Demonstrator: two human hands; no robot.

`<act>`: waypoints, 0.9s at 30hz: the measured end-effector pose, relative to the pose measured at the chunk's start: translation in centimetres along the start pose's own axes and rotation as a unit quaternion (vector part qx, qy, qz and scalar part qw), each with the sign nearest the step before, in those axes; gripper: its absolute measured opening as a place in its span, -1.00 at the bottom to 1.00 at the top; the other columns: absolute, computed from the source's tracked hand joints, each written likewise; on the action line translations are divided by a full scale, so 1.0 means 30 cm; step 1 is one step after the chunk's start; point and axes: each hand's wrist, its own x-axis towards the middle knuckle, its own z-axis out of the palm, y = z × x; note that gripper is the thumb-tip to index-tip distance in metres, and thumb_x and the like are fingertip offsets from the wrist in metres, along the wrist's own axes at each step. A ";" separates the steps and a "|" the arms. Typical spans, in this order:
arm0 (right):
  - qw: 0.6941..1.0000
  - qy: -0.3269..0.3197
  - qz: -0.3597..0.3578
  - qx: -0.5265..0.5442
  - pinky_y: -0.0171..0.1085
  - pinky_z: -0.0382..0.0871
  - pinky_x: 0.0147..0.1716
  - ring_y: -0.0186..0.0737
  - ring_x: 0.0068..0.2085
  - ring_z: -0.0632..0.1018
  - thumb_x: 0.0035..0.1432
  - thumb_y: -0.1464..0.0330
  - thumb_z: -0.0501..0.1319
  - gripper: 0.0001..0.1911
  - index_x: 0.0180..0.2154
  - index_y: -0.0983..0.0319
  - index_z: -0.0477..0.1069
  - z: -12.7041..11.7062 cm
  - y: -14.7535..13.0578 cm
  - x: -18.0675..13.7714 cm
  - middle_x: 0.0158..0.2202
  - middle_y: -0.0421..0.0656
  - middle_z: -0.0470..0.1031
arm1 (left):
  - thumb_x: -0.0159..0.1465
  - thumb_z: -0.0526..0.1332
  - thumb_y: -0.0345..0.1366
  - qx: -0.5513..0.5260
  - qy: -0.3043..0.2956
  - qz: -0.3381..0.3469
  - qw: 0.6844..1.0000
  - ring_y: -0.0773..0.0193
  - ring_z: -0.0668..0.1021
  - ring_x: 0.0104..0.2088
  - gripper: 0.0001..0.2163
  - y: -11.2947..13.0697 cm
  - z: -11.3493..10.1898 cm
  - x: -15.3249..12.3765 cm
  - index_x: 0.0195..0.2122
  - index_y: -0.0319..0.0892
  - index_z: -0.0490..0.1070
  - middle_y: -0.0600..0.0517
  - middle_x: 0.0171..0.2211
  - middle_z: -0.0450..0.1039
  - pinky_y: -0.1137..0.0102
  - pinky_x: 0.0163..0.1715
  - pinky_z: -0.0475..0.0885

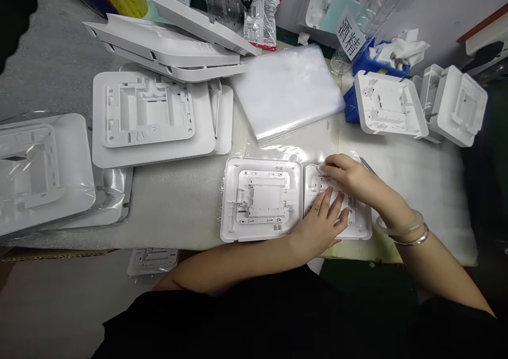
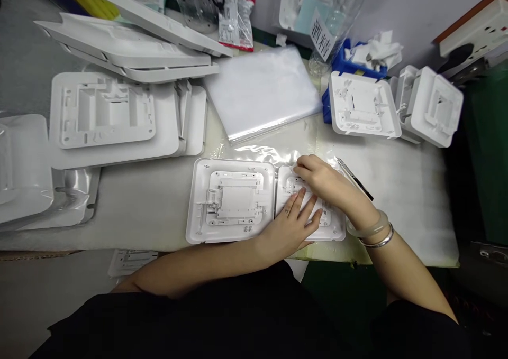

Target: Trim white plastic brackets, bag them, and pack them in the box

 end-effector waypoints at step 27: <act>0.878 0.413 0.236 0.047 -0.22 0.55 -0.30 -0.27 -0.30 0.55 0.15 0.35 0.33 -0.81 -0.16 0.17 0.53 -0.023 -0.169 -0.251 -0.11 -0.10 0.48 | 0.36 0.06 0.10 -0.001 -0.019 0.003 1.000 -0.30 0.16 0.35 -0.32 0.006 -0.005 -0.010 0.36 -0.28 0.11 -0.31 0.37 0.05 -0.11 0.32 0.05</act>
